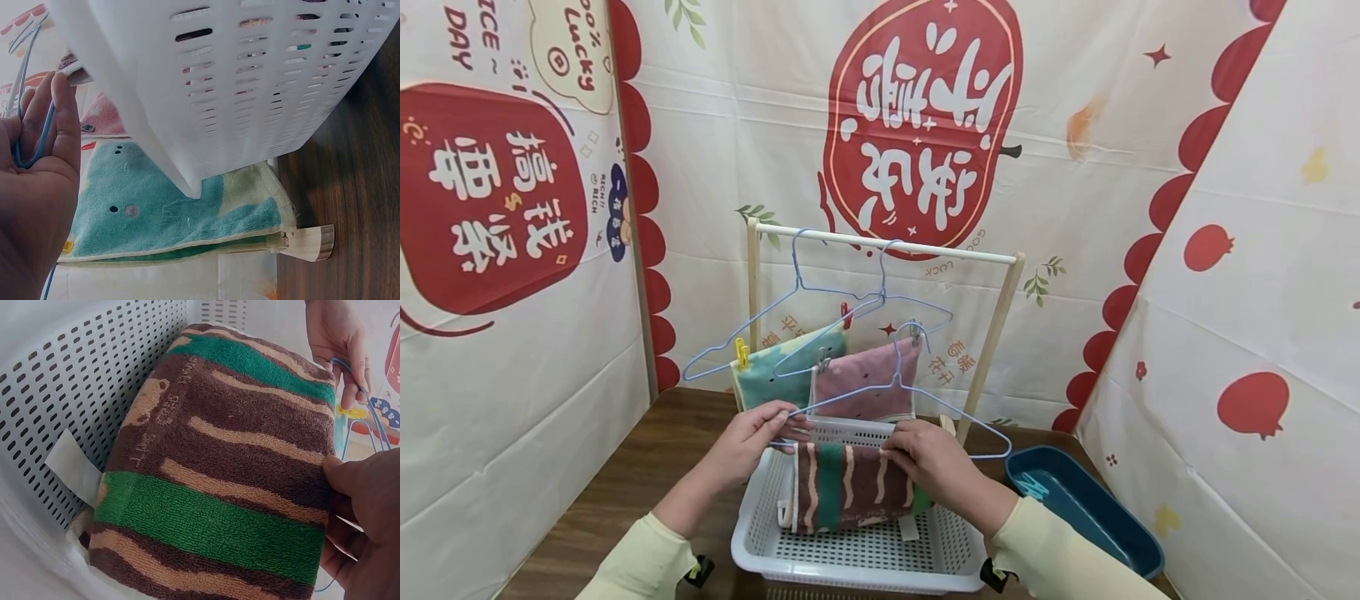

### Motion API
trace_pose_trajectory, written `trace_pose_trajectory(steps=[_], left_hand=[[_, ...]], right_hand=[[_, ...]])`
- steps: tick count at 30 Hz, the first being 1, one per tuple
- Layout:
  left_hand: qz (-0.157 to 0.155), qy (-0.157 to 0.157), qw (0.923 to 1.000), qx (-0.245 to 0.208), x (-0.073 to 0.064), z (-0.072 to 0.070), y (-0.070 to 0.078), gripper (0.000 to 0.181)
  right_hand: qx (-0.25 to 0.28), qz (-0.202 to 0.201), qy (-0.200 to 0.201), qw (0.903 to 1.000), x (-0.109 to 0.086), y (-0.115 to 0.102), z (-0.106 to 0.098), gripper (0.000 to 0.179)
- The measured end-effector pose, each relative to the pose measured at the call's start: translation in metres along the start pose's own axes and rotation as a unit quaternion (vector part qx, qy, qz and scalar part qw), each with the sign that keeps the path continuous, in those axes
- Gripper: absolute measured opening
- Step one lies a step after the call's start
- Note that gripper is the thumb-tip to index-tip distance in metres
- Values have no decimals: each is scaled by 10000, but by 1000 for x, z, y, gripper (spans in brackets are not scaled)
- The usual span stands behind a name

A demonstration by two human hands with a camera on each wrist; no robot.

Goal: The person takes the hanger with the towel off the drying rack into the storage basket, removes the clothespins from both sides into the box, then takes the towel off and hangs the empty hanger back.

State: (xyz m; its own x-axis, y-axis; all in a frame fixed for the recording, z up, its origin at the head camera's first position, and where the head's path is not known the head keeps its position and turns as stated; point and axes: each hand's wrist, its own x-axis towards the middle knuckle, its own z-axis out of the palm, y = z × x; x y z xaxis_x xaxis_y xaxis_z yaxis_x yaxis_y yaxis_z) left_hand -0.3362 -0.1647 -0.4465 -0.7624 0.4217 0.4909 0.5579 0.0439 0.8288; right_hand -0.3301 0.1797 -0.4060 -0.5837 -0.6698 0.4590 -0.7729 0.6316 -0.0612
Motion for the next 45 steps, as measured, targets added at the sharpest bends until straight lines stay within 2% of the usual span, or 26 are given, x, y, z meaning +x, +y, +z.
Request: trace_pose_trajectory(steps=[14,19,29,40,45], left_hand=[[-104,76,9999,79,0,-1,1,32],[-95,121,9998,126,-1,-1,2,30],[-124,199,9995,210,0,0,1,30],[-126,162,9996,173,1,0,2,32],[-158,162,9996,160,0,0,2,32]], right_hand=[[77,-17,56,10000,4,1,-3,5],[60,-55,212,9997,6,-2,-6,5],[61,-227,516,9984,9,-1,-15,9],[166,-466,626,9968,14,-1,-30,11],[277,-399,616,9969,15,-1,-36,7]])
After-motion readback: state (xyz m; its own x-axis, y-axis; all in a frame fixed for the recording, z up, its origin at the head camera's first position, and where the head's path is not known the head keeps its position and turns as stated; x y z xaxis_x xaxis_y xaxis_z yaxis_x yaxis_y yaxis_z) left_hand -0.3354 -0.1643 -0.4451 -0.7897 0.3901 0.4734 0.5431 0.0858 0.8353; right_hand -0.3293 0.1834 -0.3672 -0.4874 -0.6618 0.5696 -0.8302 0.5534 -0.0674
